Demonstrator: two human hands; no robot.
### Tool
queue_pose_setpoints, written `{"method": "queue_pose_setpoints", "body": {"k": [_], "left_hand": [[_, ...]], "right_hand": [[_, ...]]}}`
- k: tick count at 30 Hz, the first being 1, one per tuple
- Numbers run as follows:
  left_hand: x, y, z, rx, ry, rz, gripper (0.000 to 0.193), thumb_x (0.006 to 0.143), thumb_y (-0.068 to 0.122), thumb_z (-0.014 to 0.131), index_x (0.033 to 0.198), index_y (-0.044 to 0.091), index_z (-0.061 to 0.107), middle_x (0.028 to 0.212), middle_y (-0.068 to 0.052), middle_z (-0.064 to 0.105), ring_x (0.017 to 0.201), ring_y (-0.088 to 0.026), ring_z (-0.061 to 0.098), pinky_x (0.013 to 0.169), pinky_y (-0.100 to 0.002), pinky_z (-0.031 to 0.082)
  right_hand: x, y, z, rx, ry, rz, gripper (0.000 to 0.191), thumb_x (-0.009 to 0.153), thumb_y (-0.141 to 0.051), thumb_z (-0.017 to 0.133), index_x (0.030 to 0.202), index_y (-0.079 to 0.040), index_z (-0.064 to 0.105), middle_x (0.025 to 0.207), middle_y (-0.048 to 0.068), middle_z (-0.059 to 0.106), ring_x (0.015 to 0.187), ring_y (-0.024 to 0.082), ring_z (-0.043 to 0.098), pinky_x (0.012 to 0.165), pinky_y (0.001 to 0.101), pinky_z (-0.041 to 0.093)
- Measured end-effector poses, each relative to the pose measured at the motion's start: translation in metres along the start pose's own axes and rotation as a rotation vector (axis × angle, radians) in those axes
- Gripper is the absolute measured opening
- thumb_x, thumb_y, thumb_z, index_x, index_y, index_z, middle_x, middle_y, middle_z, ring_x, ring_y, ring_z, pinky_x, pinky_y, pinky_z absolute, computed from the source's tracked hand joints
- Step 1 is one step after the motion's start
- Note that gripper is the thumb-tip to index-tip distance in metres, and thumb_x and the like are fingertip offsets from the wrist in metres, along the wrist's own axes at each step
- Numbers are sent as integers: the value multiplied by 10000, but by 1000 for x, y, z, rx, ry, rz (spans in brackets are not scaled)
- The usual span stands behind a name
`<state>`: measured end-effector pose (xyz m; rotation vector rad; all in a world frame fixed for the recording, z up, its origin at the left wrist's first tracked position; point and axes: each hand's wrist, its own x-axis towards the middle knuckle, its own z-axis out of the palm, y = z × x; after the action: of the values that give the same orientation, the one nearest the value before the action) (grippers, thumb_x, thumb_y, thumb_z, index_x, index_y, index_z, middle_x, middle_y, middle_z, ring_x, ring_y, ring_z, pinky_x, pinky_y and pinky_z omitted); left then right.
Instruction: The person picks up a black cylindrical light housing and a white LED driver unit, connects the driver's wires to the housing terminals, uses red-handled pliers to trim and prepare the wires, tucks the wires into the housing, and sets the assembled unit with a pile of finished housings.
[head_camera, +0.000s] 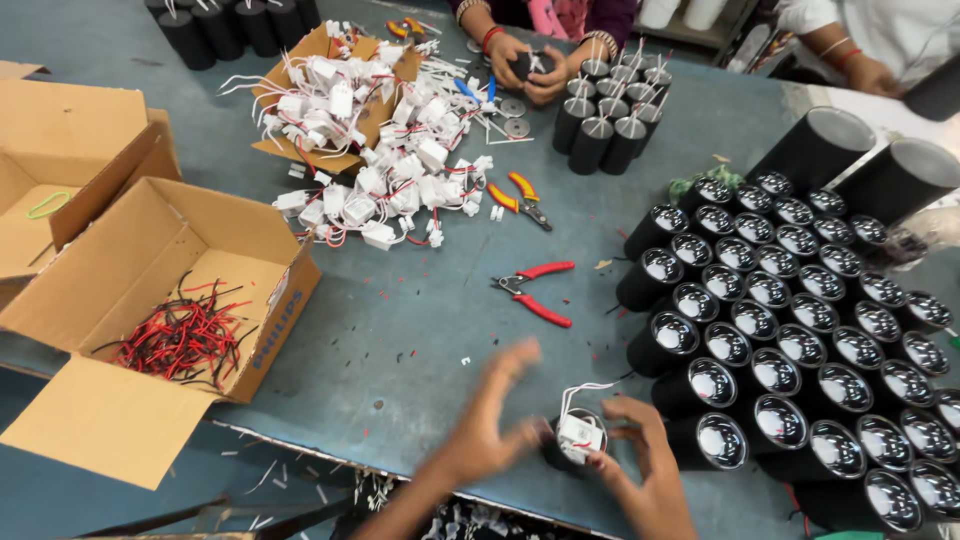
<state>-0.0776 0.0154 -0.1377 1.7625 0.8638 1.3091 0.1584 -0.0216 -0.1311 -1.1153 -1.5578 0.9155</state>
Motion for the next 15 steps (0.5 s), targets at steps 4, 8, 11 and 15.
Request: {"method": "queue_pose_setpoints", "body": {"k": [4,8,11,15], "left_hand": [[104,-18,-68,131,339,54,194,1039,225,613,1027,38,662,1154,-65,711,1115,-196,673,1033,-343,508],[215,-56,-91,406,335,114,198,968,143,630,1101,8,691,1072,-131,667,981,-263,676,880,-369,525],[264,-77,-70,620,274,163,262,943,160,662,1134,-20,657,1143,-180,626,1051,-348,641,919,-437,517],[309,-86,-43,919,212,23,386,936,217,676,1193,-66,615,1181,-252,587,1099,-434,587,914,-509,487]], "right_hand": [[-27,43,8,-402,182,-161,504,741,-277,822,1148,-46,634,1163,112,636,1097,224,634,928,345,514],[-26,82,10,-789,-165,74,235,801,-365,749,939,-176,735,971,7,729,964,218,689,832,400,533],[-28,87,16,-966,-367,205,275,814,-430,713,887,-177,791,926,13,762,909,248,702,734,460,537],[-41,93,26,-842,-24,-42,221,795,-383,710,797,-162,718,832,24,691,800,242,646,661,433,504]]}}
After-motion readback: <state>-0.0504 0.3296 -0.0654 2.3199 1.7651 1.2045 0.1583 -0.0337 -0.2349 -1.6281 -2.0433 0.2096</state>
